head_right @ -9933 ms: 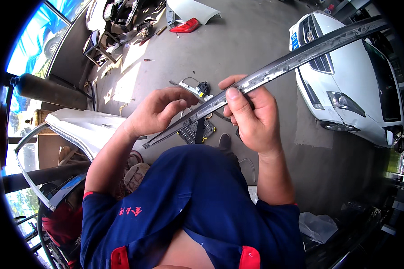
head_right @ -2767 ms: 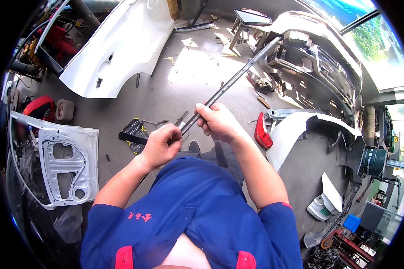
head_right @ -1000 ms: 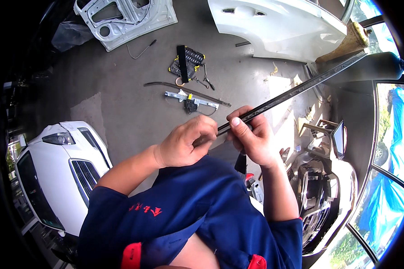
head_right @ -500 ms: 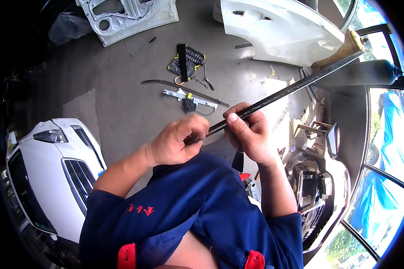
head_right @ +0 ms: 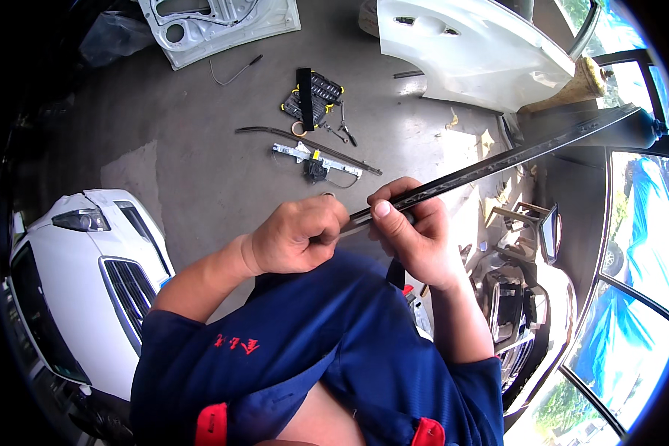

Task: The person removes a rubber weather stripping from a white car door frame using a flathead screwdriver. They then use the screwdriver to scrape and clean the metal channel of the door frame where the seal was attached.

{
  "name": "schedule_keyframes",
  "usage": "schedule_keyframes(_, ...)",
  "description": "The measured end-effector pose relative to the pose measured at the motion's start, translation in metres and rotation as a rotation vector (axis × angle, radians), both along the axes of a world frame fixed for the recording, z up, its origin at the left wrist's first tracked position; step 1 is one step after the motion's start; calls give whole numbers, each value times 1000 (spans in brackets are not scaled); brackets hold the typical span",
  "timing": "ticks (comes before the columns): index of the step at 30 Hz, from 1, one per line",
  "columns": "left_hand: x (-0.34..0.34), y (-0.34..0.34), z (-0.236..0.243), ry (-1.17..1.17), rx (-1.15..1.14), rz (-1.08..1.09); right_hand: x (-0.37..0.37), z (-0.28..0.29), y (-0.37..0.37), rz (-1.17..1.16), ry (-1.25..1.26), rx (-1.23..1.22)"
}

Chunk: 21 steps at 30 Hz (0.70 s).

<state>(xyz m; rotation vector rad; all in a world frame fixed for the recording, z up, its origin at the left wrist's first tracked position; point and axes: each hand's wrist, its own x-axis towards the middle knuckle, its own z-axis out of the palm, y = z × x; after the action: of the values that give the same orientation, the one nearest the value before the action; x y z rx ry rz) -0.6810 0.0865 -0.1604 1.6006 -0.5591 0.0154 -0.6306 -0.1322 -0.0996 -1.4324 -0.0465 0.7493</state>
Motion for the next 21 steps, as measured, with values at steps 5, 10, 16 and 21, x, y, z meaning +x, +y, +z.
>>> schedule_keyframes(5, -7, -2, 2, -80, -11, 50, -2, -2, -5, -30, -23, 48)
schedule_keyframes(10, -10, -5, 2, -92, -30, -19, -5, -1, -13, -17, -62, 38)
schedule_keyframes(16, -5, -1, 1, -47, -65, -21, -4, -3, -8, -60, -66, 41)
schedule_keyframes(21, -2, 3, 4, 0, -63, -47, -3, -2, -8, -54, -64, 91)
